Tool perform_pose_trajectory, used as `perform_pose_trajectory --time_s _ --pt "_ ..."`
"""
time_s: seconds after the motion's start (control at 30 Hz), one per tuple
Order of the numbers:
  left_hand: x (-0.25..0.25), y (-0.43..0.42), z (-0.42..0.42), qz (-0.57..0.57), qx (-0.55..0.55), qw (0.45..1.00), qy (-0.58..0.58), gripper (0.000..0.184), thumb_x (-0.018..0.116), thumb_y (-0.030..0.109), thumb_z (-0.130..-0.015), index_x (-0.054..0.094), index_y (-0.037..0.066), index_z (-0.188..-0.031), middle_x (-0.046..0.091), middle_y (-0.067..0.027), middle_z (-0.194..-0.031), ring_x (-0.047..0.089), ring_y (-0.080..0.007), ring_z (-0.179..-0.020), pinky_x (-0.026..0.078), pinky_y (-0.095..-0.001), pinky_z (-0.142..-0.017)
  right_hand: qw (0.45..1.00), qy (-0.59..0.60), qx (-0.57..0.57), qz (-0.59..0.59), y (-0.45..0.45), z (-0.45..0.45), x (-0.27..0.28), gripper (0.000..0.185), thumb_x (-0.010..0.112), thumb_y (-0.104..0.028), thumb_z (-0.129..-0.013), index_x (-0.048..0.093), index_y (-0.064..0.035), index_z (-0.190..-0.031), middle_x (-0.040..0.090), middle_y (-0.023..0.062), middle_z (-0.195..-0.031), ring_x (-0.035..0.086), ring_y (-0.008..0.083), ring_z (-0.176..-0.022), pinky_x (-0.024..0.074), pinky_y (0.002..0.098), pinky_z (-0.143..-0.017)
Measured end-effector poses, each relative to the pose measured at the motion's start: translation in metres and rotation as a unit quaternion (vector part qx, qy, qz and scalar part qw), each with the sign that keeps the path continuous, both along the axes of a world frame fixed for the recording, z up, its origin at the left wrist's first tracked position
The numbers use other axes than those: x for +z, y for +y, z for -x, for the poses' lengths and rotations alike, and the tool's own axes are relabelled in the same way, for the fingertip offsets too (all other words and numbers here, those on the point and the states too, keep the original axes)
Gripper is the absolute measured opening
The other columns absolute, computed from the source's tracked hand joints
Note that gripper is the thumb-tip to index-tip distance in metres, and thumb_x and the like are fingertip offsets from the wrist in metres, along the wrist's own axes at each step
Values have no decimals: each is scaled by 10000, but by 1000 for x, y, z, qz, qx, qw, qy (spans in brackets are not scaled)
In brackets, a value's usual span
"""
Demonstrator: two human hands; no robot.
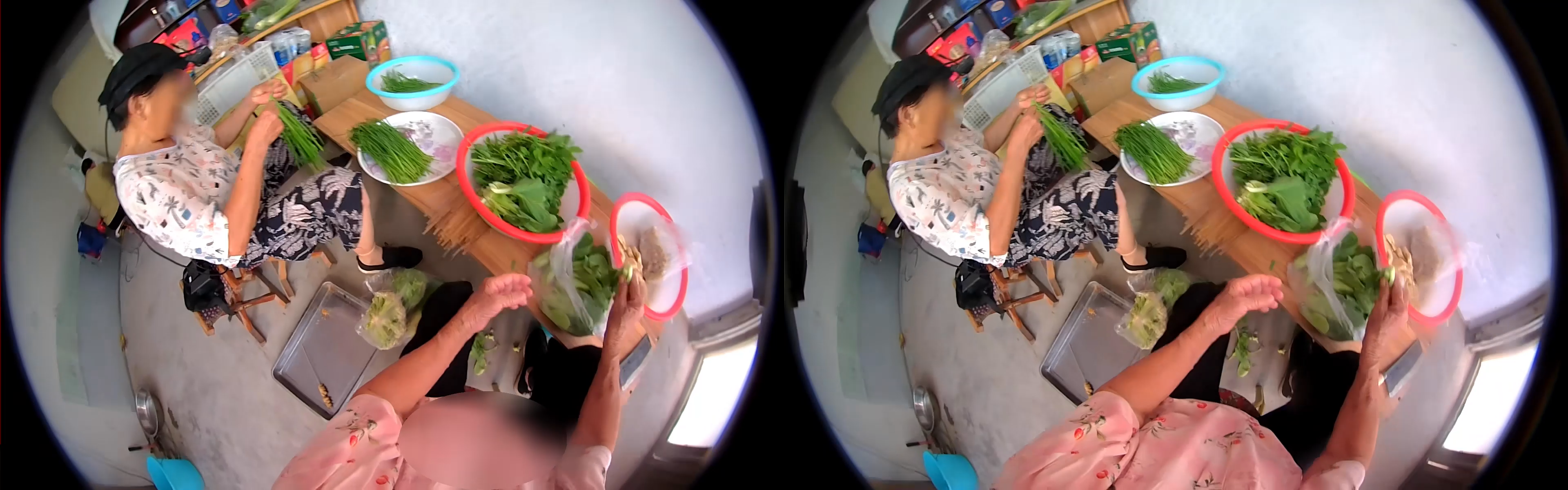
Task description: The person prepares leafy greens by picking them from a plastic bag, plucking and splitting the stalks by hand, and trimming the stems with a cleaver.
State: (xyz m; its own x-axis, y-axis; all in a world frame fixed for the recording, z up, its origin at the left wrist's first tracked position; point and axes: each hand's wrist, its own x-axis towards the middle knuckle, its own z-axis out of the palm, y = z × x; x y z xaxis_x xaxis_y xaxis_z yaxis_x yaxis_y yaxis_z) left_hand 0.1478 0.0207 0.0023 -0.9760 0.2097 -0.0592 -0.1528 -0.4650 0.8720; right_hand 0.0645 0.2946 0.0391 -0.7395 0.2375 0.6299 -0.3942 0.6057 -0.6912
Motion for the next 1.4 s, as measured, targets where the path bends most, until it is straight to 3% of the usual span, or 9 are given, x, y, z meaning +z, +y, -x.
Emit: perform_pose_trajectory --time_s 0.07,0.17,0.33,0.47,0.67,0.77,1.1,1.3,1.4 --pt "7 3 -7 21 58 998 2 329 595 133 -861 548 9 -1162 634 -86 -1004 613 -152 -854 484 -279 -756 994 -75 -7 79 -26 -38 51 253 565 -115 -899 607 -28 -1133 601 52 -977 572 124 -781 451 233 -719" --pt "5 6 -15 30 156 987 20 275 587 84 -874 563 1 -1135 642 -98 -973 621 -149 -828 501 -261 -723 998 -10 60 27 -42 -58 66 232 640 -28 -816 630 -3 -1047 562 46 -799 522 168 -700 436 277 -631" --pt "16 18 -39 173 289 936 102 264 602 80 -873 573 -9 -1119 633 -77 -975 592 -123 -876 478 -232 -775 892 -297 267 211 -72 -92 56 249 631 -119 -860 636 -16 -1087 576 26 -817 498 76 -625 427 227 -539" --pt "15 29 -51 259 195 938 125 289 644 99 -849 569 -7 -1108 616 -64 -989 574 -135 -910 470 -264 -812 867 -346 288 214 -84 -110 6 244 643 -125 -850 639 18 -1048 606 45 -821 515 76 -633 439 236 -550" --pt "-9 34 -51 161 99 982 25 298 686 107 -816 567 10 -1072 617 -27 -945 574 -96 -836 478 -238 -735 870 -365 283 174 -86 -117 -17 235 614 -108 -857 629 7 -1061 610 64 -804 530 90 -603 451 251 -534" --pt "-18 32 -49 181 86 979 45 282 688 96 -810 568 14 -1052 616 -23 -925 573 -93 -805 479 -236 -714 802 -450 343 190 -79 -115 -18 264 594 -87 -845 598 -3 -1095 611 67 -781 521 84 -571 458 259 -524" --pt "-20 37 -46 518 163 783 305 373 733 181 -716 587 58 -1035 617 -88 -897 571 -287 -849 438 -376 -763 861 -374 301 168 -81 -118 -22 218 633 -107 -835 620 5 -1022 598 68 -698 514 110 -570 446 279 -531" --pt "-20 39 -51 474 127 844 216 341 719 125 -716 594 69 -1029 615 -88 -886 582 -281 -825 448 -362 -738 888 -340 283 127 -81 -118 -36 169 618 -97 -844 629 19 -965 590 92 -686 539 141 -604 462 298 -579" --pt "-27 31 -48 451 112 858 221 329 713 70 -701 607 72 -1012 613 -102 -872 585 -291 -831 454 -347 -742 907 -263 328 21 -71 -113 -41 203 609 -159 -880 652 -10 -1012 592 12 -715 517 64 -611 451 235 -554"
